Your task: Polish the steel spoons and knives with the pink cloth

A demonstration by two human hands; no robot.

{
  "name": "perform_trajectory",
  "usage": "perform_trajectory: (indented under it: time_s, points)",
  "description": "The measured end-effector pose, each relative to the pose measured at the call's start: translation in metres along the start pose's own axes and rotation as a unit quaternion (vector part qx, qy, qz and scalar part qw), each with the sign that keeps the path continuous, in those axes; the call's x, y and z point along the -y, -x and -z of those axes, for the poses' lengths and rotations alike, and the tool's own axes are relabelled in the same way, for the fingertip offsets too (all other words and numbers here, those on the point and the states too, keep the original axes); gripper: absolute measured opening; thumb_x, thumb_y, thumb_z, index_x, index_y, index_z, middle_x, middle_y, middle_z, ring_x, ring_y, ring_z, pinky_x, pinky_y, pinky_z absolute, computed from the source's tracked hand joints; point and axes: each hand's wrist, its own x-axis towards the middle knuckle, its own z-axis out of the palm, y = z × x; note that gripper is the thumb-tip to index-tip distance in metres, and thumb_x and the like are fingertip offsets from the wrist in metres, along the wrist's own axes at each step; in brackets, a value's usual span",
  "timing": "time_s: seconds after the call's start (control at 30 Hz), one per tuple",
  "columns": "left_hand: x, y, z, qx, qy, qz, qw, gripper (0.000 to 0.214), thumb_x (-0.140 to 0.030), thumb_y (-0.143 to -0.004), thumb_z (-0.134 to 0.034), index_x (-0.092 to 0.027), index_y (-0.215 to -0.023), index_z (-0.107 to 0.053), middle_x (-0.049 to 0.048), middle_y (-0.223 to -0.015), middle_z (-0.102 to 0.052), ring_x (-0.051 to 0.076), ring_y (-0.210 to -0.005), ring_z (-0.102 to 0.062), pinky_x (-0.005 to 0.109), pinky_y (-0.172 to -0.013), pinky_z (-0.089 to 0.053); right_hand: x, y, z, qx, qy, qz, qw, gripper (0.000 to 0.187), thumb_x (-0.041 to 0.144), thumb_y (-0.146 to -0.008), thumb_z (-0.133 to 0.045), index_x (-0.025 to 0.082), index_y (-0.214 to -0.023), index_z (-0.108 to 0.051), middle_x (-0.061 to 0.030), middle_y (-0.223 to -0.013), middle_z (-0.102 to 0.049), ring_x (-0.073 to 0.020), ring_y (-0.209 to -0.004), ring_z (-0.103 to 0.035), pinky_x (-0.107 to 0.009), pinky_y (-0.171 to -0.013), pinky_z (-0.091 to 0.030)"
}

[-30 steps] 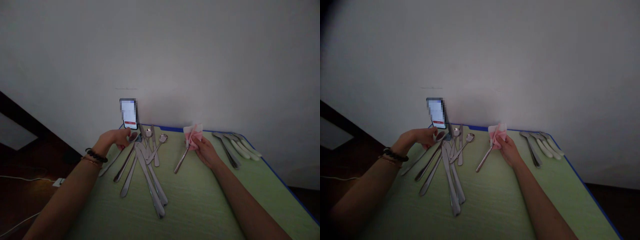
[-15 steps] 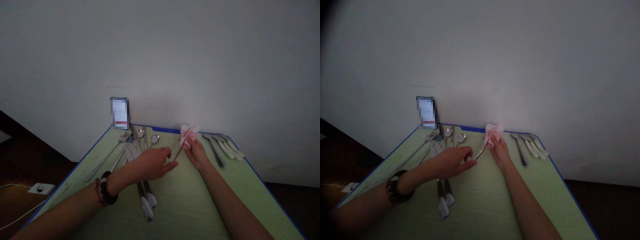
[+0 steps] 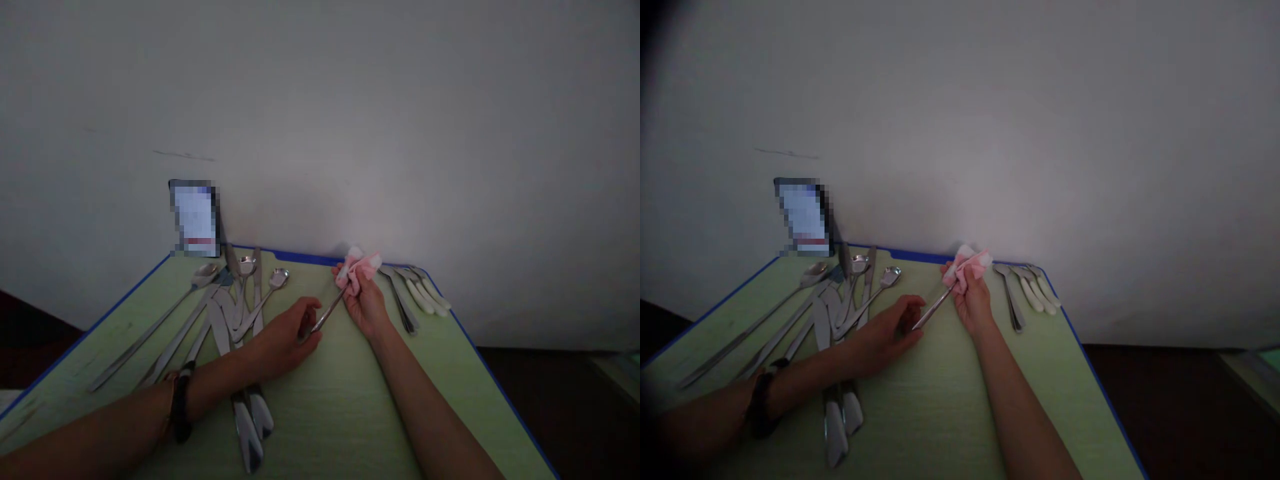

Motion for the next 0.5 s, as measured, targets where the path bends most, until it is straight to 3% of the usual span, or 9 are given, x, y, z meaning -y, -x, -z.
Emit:
perform_trajectory:
  time_s: [0.17, 0.27, 0.5]
  points:
    - [0.0051, -0.0035, 0.0036, 0.048, 0.057, -0.006, 0.997, 0.026, -0.023, -0.089, -0.038, -0.017, -0.113, -0.045, -0.0015, -0.081, -0.060, 0.010, -0.058, -0.045, 0.022, -0.055, -0.033, -0.0054, 0.0044, -0.0016, 0.028, 0.033, 0.036, 0.998, 0.032, 0.041, -0.075, -0.065, 0.023, -0.101, -0.059, -0.0006, -0.094, -0.069, -0.0153, -0.079, -0.067, -0.031, -0.074, -0.056]
    - [0.0045, -0.0033, 0.0057, 0.052, 0.049, -0.019, 0.997, 0.025, -0.022, -0.089, -0.036, -0.017, -0.112, -0.046, -0.0023, -0.077, -0.056, 0.011, -0.061, -0.046, 0.022, -0.058, -0.034, -0.0069, 0.0049, -0.0021, 0.022, 0.049, 0.044, 0.998, 0.028, 0.038, -0.071, -0.069, 0.022, -0.092, -0.062, 0.0009, -0.092, -0.068, -0.0133, -0.078, -0.064, -0.028, -0.072, -0.055]
    - [0.0052, -0.0009, 0.0058, 0.054, 0.055, 0.019, 0.997, 0.028, -0.029, -0.093, -0.028, -0.016, -0.111, -0.045, -0.0070, -0.060, -0.041, 0.011, -0.053, -0.040, 0.022, -0.052, -0.031, -0.0029, 0.0078, 0.0022, 0.097, 0.108, -0.024, 0.989, 0.024, 0.024, -0.058, -0.078, 0.016, -0.076, -0.064, 0.0007, -0.072, -0.067, -0.0126, -0.067, -0.060, -0.028, -0.068, -0.052]
